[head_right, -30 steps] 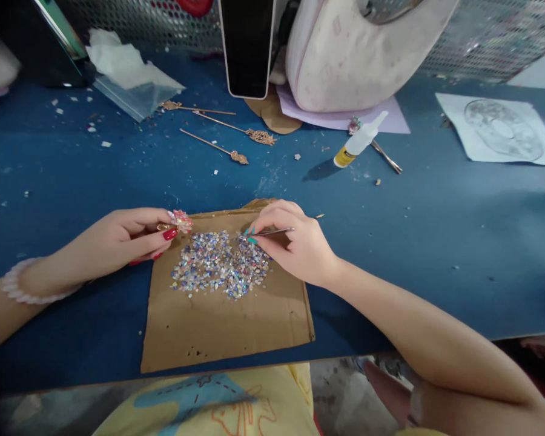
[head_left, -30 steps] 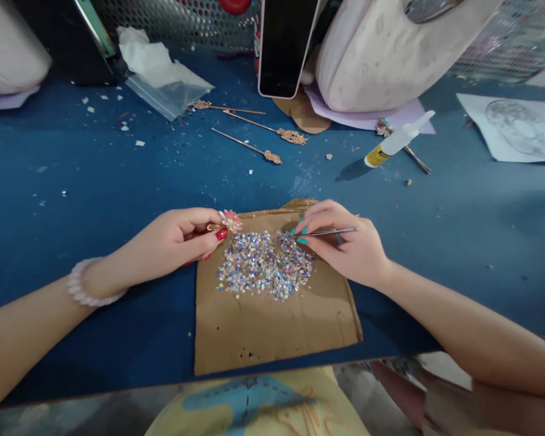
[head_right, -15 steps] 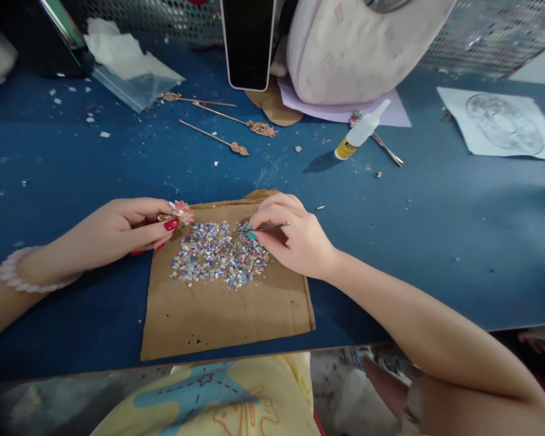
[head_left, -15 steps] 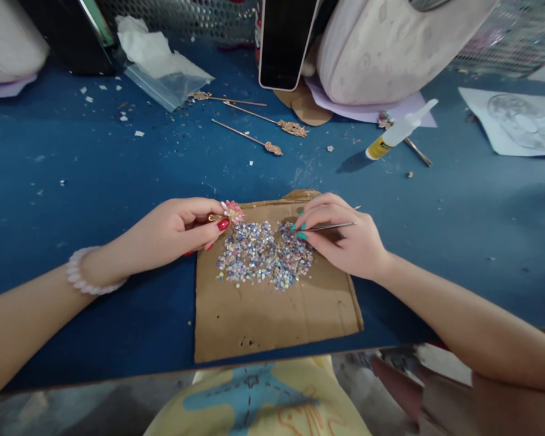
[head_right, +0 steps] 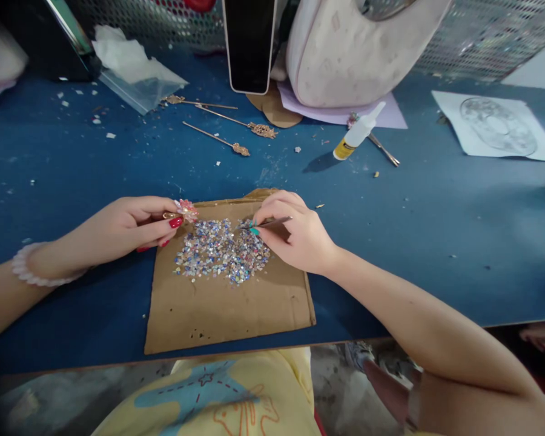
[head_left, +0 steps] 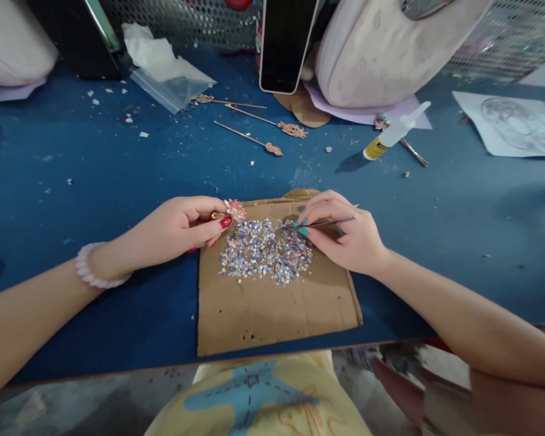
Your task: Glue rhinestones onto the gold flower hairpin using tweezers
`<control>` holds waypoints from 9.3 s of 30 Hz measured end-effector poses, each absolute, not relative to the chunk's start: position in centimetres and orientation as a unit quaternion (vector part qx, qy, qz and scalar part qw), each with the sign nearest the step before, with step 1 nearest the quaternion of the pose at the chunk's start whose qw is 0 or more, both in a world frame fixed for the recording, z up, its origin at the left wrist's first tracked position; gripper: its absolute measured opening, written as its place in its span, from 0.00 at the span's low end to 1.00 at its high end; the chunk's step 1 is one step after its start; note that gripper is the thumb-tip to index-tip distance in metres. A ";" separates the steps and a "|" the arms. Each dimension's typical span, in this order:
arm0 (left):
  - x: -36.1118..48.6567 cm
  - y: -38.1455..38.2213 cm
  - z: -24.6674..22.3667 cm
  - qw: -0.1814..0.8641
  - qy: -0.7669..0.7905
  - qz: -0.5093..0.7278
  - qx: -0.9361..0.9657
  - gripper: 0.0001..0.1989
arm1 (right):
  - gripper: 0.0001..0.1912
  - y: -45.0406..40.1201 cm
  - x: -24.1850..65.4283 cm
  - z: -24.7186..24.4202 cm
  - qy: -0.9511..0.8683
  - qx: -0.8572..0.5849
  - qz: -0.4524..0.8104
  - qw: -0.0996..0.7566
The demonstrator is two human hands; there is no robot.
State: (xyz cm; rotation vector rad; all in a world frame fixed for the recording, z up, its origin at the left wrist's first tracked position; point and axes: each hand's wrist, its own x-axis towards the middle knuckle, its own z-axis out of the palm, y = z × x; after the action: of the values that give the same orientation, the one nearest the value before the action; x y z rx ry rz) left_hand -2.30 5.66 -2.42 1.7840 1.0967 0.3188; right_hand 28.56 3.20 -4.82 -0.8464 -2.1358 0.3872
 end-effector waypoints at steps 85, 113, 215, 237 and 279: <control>-1.8 4.4 -0.9 0.477 0.421 0.083 0.767 0.08 | 0.09 2.8 28.4 -4.1 -0.855 -0.304 0.138 0.396; 0.0 0.7 0.3 0.577 0.362 0.052 0.730 0.08 | 0.10 -1.3 27.3 0.1 -0.874 -0.247 0.164 0.385; 0.8 1.0 -0.5 0.697 0.425 0.178 0.550 0.16 | 0.07 0.0 27.0 -1.5 -0.865 -0.221 0.123 0.434; 0.6 1.0 -0.9 0.704 0.460 0.278 0.464 0.14 | 0.07 -0.1 26.9 -2.0 -0.864 -0.224 0.138 0.429; 0.5 1.1 0.3 0.655 0.435 0.380 0.487 0.14 | 0.09 0.7 27.1 -2.4 -0.838 -0.257 0.139 0.461</control>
State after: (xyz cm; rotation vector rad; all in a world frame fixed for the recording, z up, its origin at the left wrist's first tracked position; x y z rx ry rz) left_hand 0.54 1.10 0.29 1.1035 0.9853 0.8621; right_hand 27.09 0.73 -2.41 -0.6318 -2.0610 0.3413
